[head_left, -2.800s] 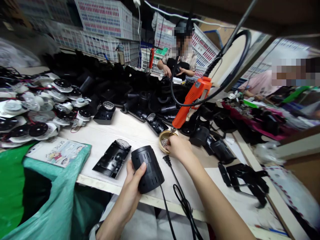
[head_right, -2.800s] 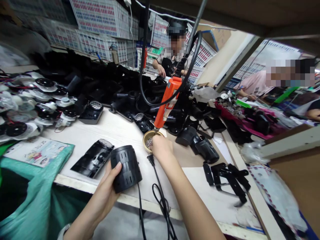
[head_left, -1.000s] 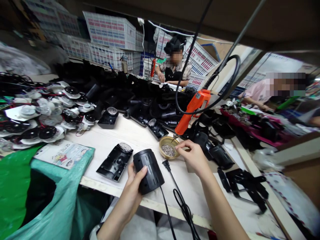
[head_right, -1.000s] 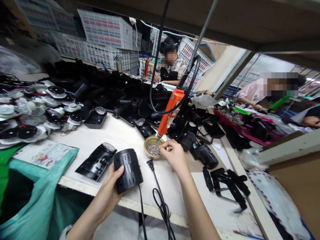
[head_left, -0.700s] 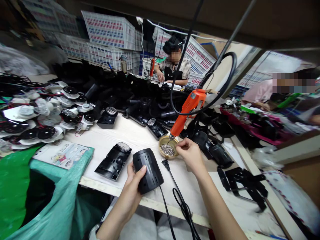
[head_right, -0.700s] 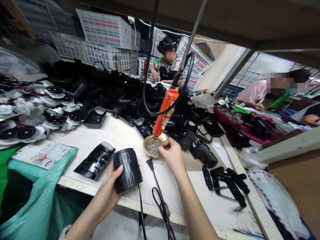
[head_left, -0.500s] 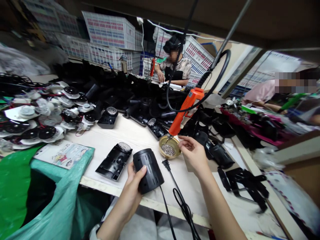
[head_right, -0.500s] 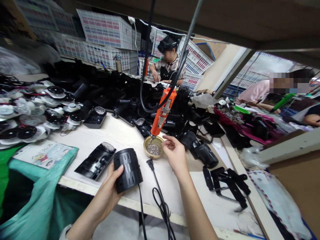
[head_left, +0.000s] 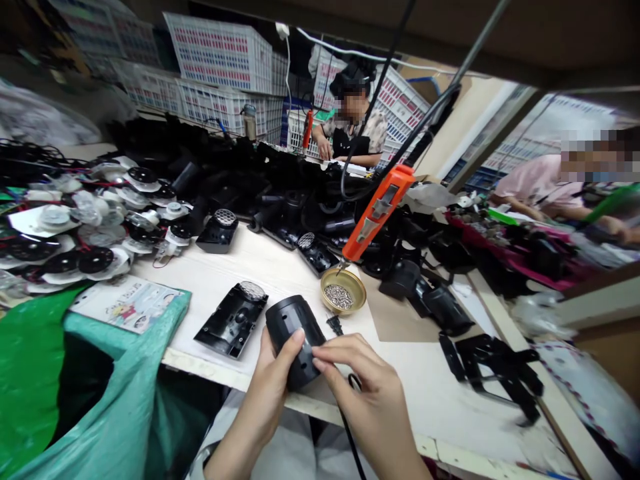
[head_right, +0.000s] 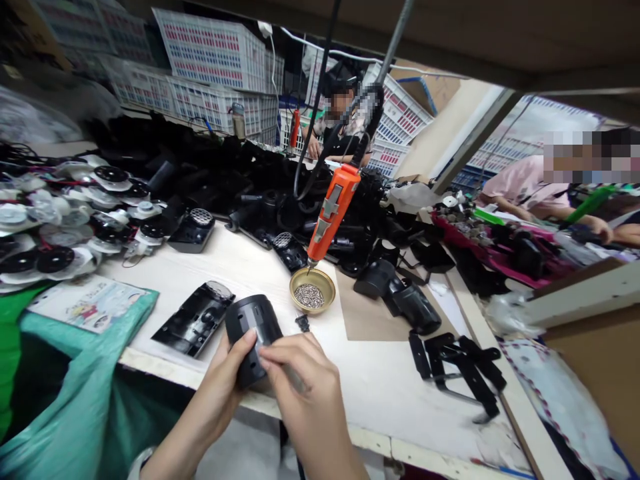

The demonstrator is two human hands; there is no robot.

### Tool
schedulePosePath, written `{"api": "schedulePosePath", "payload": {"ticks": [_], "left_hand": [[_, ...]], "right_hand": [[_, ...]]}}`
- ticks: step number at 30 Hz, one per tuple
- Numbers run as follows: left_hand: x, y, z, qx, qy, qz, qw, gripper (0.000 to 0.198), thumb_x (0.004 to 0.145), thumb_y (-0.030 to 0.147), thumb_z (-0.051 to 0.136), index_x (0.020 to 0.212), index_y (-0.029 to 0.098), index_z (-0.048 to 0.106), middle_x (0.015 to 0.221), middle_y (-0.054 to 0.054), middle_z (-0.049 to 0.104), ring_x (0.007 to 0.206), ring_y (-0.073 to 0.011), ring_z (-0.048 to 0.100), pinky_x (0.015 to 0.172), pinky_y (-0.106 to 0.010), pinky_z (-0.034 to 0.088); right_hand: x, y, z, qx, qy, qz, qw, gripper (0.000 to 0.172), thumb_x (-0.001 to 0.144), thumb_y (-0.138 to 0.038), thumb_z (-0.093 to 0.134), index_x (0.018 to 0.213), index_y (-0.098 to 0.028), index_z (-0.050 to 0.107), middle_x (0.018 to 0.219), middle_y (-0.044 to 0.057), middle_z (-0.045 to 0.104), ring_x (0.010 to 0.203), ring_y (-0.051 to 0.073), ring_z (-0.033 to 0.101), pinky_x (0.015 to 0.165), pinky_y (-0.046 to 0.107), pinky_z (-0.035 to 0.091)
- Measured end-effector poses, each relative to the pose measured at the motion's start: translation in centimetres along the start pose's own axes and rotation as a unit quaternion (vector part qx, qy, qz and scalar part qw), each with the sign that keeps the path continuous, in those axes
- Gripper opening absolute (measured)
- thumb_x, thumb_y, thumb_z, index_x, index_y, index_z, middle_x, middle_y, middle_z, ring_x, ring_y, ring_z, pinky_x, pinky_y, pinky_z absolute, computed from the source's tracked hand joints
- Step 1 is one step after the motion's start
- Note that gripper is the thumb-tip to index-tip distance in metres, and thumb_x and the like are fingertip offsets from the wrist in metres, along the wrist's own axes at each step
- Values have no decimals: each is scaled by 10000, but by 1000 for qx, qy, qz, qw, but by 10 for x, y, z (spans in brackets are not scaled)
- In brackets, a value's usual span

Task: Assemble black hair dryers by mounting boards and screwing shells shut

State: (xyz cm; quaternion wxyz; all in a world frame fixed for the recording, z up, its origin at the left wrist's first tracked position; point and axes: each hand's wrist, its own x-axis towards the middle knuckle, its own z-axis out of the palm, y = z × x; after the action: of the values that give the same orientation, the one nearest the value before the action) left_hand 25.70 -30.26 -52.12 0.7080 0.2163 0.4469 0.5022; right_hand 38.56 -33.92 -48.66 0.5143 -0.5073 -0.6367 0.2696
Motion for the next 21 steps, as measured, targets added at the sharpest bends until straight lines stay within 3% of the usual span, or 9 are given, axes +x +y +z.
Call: {"api": "schedulePosePath", "payload": {"ticks": [5,12,21], "left_hand": [[-3,0,1,21,1,-1,1000,655,808,495,810,1329,230,514,1193,-82,717,1167,-281,647,985,-364,491],[-9,3,1,-32,1,-22,999,685,793,465,831,1353,252,498,1231,-83,709,1197,-285,639,991,-377,501],[-8,0,1,-4,14,-9,1000,679,767,479,846,1318,238,531,1175,-76,725,1148,-273,659,968,-355,498]], "right_hand": [[-7,4,12,-64,25,-58,996,255,928,-66,653,1032,-267,770,930,28,683,883,189,651,760,312,555],[-11,2,8,-90,0,-39,995,219,914,-80,670,1001,-258,763,916,17,637,874,182,633,763,311,543],[-17,2,10,-123,-7,-10,992,208,880,-93,729,954,-286,753,926,17,611,899,217,601,767,346,528]]}}
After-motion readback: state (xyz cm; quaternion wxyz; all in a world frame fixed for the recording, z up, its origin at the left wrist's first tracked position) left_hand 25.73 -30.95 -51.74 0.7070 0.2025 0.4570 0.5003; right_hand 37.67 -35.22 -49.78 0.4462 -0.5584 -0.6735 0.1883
